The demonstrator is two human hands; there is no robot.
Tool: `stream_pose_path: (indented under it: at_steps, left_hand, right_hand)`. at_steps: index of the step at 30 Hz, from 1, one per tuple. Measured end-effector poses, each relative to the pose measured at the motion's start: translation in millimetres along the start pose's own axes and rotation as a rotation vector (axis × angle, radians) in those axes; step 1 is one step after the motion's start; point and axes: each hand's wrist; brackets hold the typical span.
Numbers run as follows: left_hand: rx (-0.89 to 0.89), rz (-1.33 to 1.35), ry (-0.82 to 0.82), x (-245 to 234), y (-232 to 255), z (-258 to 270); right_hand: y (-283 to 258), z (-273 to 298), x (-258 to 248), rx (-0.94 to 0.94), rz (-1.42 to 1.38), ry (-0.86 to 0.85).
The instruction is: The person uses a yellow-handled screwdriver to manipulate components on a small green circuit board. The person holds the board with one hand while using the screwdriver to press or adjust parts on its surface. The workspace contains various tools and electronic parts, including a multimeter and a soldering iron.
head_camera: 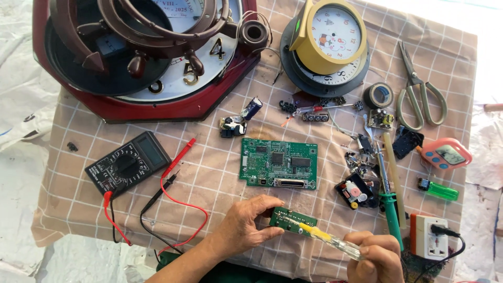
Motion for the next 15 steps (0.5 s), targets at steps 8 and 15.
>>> stream_pose_path:
  at_steps: [8,15]
  left_hand:
    - [-0.017,0.053,-0.007,-0.5,-2.0,2.9]
    - [-0.008,0.019,-0.008,-1.6,-2.1,2.4]
  right_hand:
    - [6.2,-1.3,3.7,-0.096,0.025,0.03]
    - [0.9,-2.2,5.9,-0.071,0.002,0.013]
Point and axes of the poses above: each hand's wrist, its own z-axis away from the middle knuckle, its own x-axis out of the palm, y = z × x, and after that the axes turned 6 degrees about z, right-handed
